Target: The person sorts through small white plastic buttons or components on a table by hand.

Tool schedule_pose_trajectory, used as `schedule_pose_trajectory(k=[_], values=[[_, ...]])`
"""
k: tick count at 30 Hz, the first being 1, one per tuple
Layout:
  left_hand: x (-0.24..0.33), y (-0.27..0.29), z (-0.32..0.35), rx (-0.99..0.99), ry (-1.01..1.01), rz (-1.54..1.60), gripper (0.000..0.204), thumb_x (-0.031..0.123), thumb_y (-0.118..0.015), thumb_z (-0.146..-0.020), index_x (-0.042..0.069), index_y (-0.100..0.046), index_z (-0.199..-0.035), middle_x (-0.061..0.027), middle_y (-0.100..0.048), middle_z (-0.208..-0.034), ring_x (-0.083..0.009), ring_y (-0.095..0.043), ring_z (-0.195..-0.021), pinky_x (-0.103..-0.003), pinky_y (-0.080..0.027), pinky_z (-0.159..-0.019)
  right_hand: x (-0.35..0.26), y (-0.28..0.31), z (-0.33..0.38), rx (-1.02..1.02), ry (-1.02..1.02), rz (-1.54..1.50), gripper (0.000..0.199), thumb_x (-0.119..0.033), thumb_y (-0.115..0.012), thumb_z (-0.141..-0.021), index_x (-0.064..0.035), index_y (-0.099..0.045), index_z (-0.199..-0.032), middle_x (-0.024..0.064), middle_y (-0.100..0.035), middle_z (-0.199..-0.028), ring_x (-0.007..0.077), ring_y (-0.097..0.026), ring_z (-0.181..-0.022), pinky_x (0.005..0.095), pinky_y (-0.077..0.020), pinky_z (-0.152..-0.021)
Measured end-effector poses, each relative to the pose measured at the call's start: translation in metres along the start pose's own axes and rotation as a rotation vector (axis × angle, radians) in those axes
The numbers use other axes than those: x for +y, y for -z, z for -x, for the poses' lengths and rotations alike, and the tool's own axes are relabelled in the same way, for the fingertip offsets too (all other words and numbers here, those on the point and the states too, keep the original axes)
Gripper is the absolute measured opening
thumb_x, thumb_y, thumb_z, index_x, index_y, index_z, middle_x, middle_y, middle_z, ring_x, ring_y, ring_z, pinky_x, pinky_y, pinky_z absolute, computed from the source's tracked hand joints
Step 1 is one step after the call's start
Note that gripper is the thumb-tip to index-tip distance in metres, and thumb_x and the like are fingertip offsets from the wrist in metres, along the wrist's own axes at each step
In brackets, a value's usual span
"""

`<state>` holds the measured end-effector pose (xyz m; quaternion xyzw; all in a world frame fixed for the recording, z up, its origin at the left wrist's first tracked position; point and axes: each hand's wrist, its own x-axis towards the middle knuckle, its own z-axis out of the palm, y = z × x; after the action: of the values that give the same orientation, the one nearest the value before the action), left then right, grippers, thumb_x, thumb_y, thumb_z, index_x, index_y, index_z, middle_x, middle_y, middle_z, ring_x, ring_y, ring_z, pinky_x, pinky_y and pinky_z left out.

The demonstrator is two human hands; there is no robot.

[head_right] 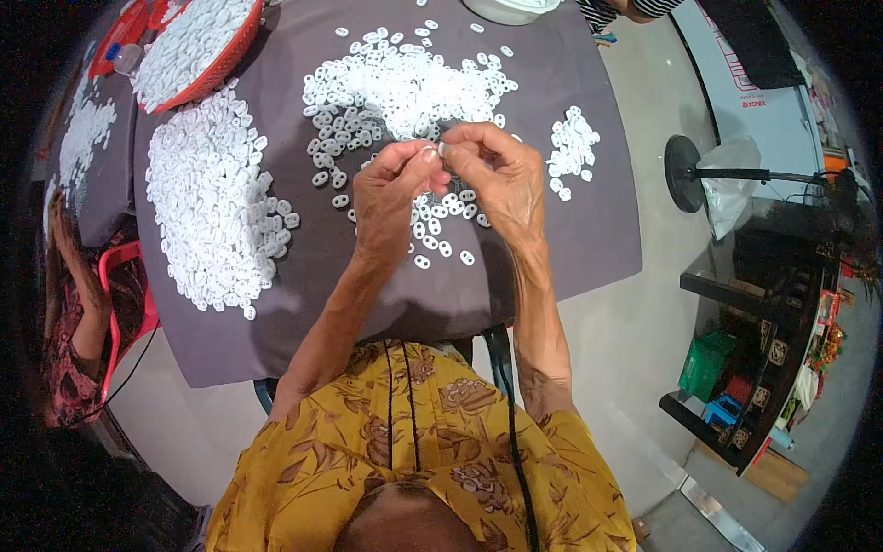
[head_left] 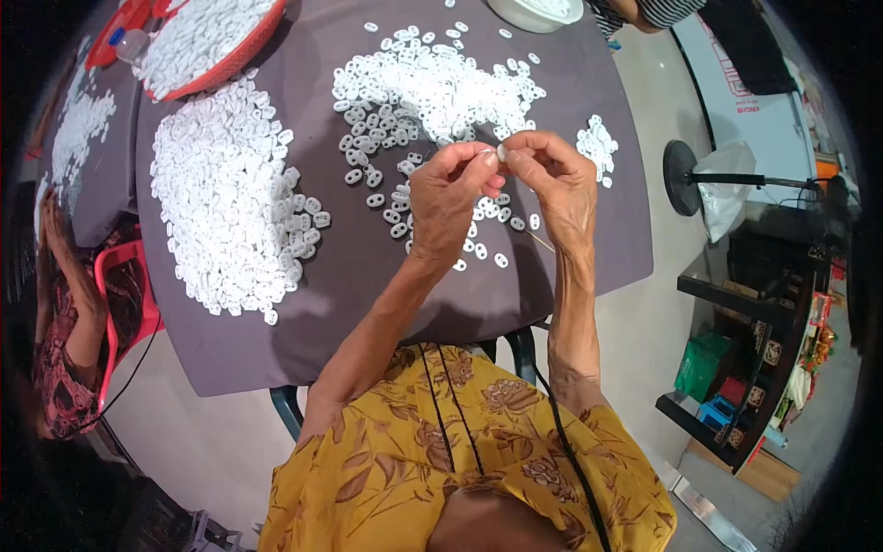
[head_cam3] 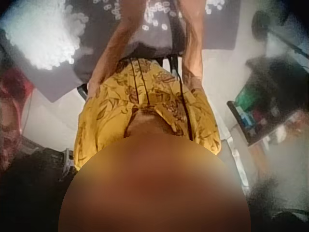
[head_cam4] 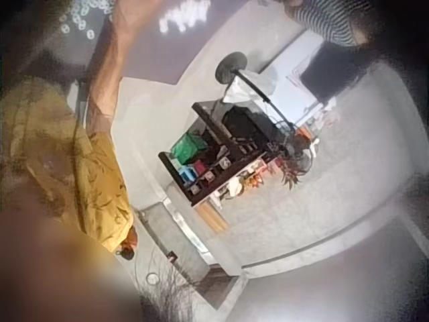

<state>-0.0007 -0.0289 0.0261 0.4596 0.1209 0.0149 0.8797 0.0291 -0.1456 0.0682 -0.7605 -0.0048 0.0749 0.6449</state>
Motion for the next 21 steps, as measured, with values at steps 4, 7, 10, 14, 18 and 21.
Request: schedule_pose_trajectory(k=[4,7,10,14,18,21], values=[[-0.0004,-0.0002,0.0007,0.002,-0.003,0.006,0.017,0.013,-0.057,-0.083,-0.003,-0.060,-0.090,-0.0060,-0.061,-0.076,-0.0090,-0.057,-0.064,-0.021,-0.047,-0.059,-0.0016,0.0009,-0.0006,-0.005,-0.011,0.068,0.014,-0.001,-0.063,-0.073,0.0005,-0.063,-0.087,0.0037,-0.061,-0.076,0.0100,-0.057,-0.072,0.0225,-0.0438,-0.069],[0.0015,-0.0015,0.0012,0.006,0.042,0.010,0.017,0.013,-0.058,-0.083,-0.003,-0.060,-0.090,-0.0066,-0.061,-0.077,-0.0094,-0.057,-0.064,-0.022,-0.048,-0.059,-0.0031,0.0002,-0.0007,0.008,-0.008,0.040,0.016,0.001,-0.062,-0.073,0.0005,-0.063,-0.088,0.0037,-0.061,-0.078,0.0098,-0.056,-0.073,0.0224,-0.0437,-0.069],[0.0016,-0.0003,0.0011,0.000,0.063,0.054,0.018,0.012,-0.058,-0.082,-0.004,-0.060,-0.091,-0.0071,-0.061,-0.077,-0.0100,-0.057,-0.064,-0.022,-0.048,-0.059,-0.0022,0.0020,-0.0017,-0.002,-0.014,0.019,0.017,0.002,-0.061,-0.073,0.0006,-0.063,-0.091,0.0039,-0.061,-0.081,0.0098,-0.056,-0.074,0.0226,-0.0436,-0.070],[0.0030,-0.0011,0.0008,-0.009,0.086,0.075,0.019,0.011,-0.059,-0.082,-0.005,-0.060,-0.093,-0.0077,-0.061,-0.078,-0.0106,-0.058,-0.064,-0.022,-0.049,-0.059,-0.0017,0.0051,-0.0028,-0.030,-0.027,0.018,0.019,0.003,-0.060,-0.074,0.0007,-0.062,-0.093,0.0046,-0.062,-0.083,0.0103,-0.057,-0.075,0.0231,-0.0440,-0.071],[0.0049,0.0004,0.0013,-0.032,0.118,0.040,0.021,0.008,-0.057,-0.083,-0.006,-0.058,-0.098,-0.0102,-0.061,-0.082,-0.0150,-0.061,-0.071,-0.026,-0.051,-0.065,0.0021,0.0067,-0.0031,-0.051,-0.002,0.019,0.019,0.003,-0.060,-0.075,0.0008,-0.063,-0.094,0.0049,-0.062,-0.081,0.0108,-0.057,-0.075,0.0235,-0.0444,-0.071],[0.0028,-0.0001,0.0005,-0.011,0.109,0.083,0.021,0.012,-0.060,-0.082,-0.005,-0.060,-0.093,-0.0088,-0.062,-0.079,-0.0120,-0.059,-0.065,-0.022,-0.050,-0.059,0.0028,0.0066,-0.0030,-0.065,-0.017,0.042,0.019,0.002,-0.059,-0.076,0.0009,-0.062,-0.094,0.0053,-0.062,-0.080,0.0113,-0.058,-0.075,0.0241,-0.0450,-0.072]])
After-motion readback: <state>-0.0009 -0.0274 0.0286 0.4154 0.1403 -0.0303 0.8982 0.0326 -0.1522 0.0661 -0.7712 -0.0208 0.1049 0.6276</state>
